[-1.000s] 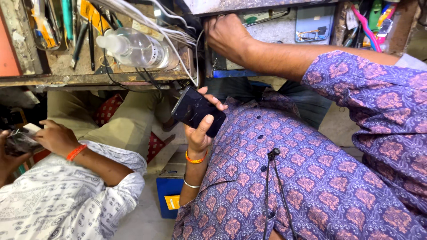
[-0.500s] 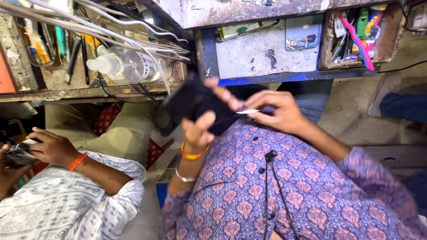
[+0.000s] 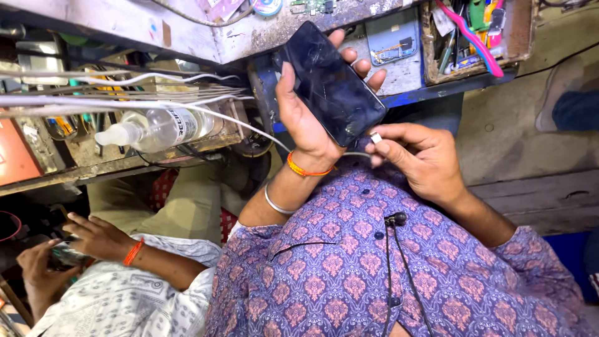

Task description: The person performs repairs on a mobile phone, using tweezers and a small brush to clean and manipulate internal circuit components before reassembling the phone and plugging in a charging cable to test the connection.

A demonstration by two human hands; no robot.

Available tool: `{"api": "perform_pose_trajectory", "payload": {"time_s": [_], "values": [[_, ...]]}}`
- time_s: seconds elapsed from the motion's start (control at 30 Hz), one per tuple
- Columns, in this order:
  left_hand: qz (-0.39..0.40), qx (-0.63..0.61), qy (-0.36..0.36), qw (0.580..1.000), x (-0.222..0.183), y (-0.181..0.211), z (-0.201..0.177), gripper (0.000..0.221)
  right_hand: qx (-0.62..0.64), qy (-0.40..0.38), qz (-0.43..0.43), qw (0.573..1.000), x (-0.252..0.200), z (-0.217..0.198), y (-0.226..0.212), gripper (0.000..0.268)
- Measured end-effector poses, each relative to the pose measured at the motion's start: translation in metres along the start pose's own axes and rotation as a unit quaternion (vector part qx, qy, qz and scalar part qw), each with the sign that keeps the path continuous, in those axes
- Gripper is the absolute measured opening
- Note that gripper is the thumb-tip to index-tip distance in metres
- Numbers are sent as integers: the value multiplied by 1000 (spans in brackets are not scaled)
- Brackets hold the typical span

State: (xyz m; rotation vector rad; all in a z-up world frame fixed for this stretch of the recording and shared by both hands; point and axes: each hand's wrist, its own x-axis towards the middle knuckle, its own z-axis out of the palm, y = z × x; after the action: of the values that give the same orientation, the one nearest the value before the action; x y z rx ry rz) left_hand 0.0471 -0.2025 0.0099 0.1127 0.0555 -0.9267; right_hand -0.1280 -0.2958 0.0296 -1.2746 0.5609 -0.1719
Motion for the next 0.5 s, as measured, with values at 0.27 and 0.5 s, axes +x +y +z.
{"api": "perform_pose_trajectory", "payload": {"time_s": [0.27, 0.5], "values": [[22, 0, 11, 1000, -1, 3, -2, 74, -30, -19, 58, 998, 17, 8, -14, 24], [45, 56, -63, 995, -3, 5, 1, 72, 5, -46, 101, 994, 23, 2, -9, 20]]}}
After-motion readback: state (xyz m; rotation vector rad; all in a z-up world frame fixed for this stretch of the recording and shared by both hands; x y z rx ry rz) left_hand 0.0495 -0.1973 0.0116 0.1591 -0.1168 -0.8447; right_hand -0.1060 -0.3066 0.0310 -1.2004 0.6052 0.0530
